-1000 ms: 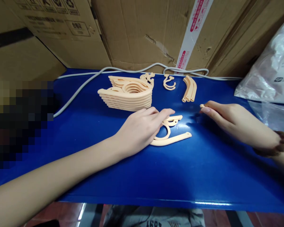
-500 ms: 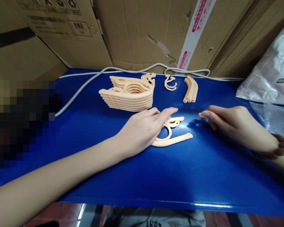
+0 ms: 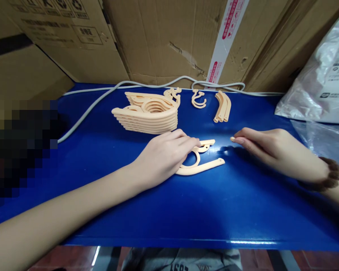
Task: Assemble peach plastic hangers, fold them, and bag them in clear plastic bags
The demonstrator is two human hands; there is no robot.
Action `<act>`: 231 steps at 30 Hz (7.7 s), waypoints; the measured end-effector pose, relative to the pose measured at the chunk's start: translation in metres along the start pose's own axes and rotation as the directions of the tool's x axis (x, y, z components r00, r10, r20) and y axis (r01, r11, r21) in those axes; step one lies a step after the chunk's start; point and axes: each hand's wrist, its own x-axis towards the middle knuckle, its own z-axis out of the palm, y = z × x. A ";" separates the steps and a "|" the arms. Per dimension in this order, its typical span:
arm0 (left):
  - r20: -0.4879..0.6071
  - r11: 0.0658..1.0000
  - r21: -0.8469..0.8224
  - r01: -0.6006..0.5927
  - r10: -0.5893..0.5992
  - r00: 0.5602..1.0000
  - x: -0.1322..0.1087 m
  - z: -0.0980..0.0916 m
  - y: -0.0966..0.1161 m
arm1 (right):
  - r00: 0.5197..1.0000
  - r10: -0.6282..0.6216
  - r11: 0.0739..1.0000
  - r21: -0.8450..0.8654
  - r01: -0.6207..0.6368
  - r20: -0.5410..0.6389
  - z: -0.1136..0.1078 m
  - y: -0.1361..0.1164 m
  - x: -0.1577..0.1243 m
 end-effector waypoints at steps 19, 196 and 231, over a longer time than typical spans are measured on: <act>0.059 0.994 -0.099 0.050 -0.045 0.997 0.000 -0.004 0.000 | 0.985 -0.169 0.984 -0.056 0.171 0.039 0.017 -0.020 -0.005; 0.261 0.833 -0.531 0.155 -0.013 0.965 0.005 -0.008 0.003 | 0.912 -0.409 0.912 -0.022 0.409 -0.032 0.023 -0.041 -0.016; 0.067 0.939 -0.321 0.124 -0.108 0.992 0.004 -0.001 -0.008 | 0.885 -0.425 0.864 -0.375 0.336 -0.187 0.012 -0.045 -0.014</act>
